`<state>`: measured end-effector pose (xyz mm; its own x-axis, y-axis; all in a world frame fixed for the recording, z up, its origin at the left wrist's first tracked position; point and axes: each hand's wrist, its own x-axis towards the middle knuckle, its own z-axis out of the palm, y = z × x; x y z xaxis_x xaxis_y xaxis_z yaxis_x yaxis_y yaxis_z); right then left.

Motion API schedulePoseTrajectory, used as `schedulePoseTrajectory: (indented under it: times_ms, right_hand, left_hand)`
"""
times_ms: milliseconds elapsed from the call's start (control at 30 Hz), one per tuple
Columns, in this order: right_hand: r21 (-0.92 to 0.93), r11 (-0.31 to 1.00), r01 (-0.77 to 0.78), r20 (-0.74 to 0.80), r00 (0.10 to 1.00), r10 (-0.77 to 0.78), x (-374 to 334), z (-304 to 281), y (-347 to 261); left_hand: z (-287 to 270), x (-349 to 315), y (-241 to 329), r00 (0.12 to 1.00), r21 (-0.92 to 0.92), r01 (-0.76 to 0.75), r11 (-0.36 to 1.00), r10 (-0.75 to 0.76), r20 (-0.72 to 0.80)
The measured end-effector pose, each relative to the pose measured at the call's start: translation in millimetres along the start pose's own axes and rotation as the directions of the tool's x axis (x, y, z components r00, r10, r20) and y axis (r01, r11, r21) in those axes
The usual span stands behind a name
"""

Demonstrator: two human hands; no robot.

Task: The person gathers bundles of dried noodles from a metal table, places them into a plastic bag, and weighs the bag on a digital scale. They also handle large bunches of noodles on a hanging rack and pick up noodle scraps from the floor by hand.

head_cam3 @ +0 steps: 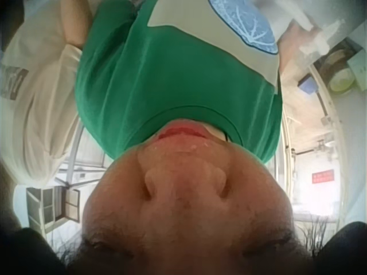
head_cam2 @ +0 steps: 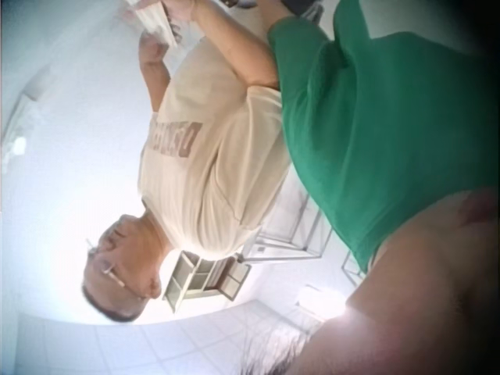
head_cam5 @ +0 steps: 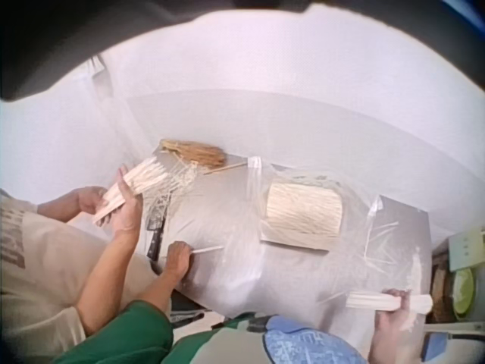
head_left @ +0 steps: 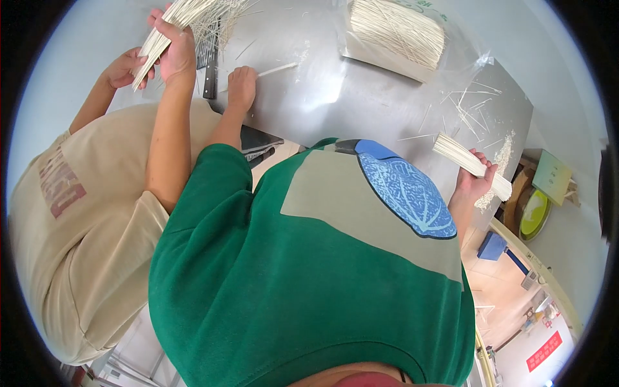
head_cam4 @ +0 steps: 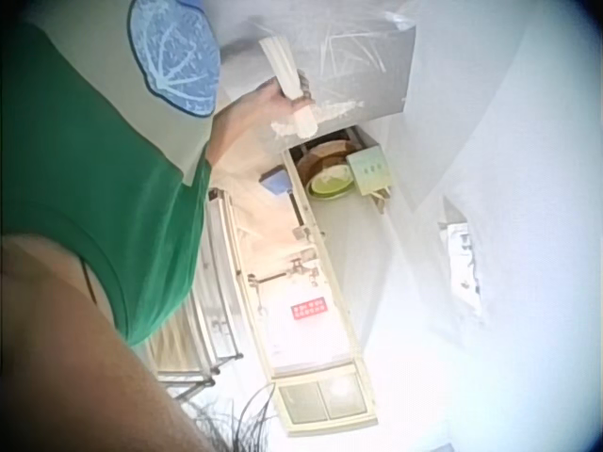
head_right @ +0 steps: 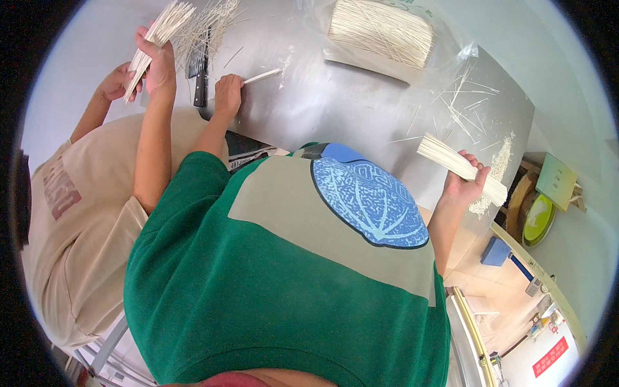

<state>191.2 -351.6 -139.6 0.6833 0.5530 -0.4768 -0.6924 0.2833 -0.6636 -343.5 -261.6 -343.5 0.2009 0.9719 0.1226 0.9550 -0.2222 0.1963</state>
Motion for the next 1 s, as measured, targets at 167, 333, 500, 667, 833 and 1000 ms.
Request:
schedulePoseTrajectory:
  times_ms: [167, 333, 500, 667, 833, 1000]
  right_hand:
    - [0.098, 0.979, -0.179, 0.028, 0.984, 0.177, 13.3, 0.6, -13.7]
    - [0.121, 0.936, -0.329, 0.154, 0.938, 0.31, 50.6, -9.8, -42.2]
    - [0.097, 0.918, -0.385, 0.225, 0.906, 0.357, 76.2, 18.9, -84.6]
    - [0.111, 0.913, -0.394, 0.406, 0.856, 0.32, 54.8, 71.9, -115.1]
    - [0.144, 0.942, -0.302, 0.381, 0.896, 0.229, 84.8, 80.5, -154.2]
    - [0.195, 0.954, -0.228, 0.323, 0.933, 0.156, 117.5, 83.6, -211.4]
  left_hand:
    - [-10.7, 18.8, 63.7, 0.991, -0.244, 0.086, 0.966, -0.057, 0.124]
    - [-81.0, 67.7, 214.7, 0.983, -0.539, -0.15, 0.829, 0.184, 0.01]
    - [-184.1, 138.6, 403.6, 0.947, -0.782, -0.255, 0.568, 0.309, -0.085]
    - [-219.4, 181.8, 520.5, 0.902, -0.708, -0.386, 0.591, 0.402, -0.156]
    - [-218.6, 189.5, 575.8, 0.838, -0.524, -0.505, 0.686, 0.536, -0.107]
    - [-193.4, 206.9, 578.4, 0.992, -0.99, 0.108, -0.092, 0.073, 0.101]
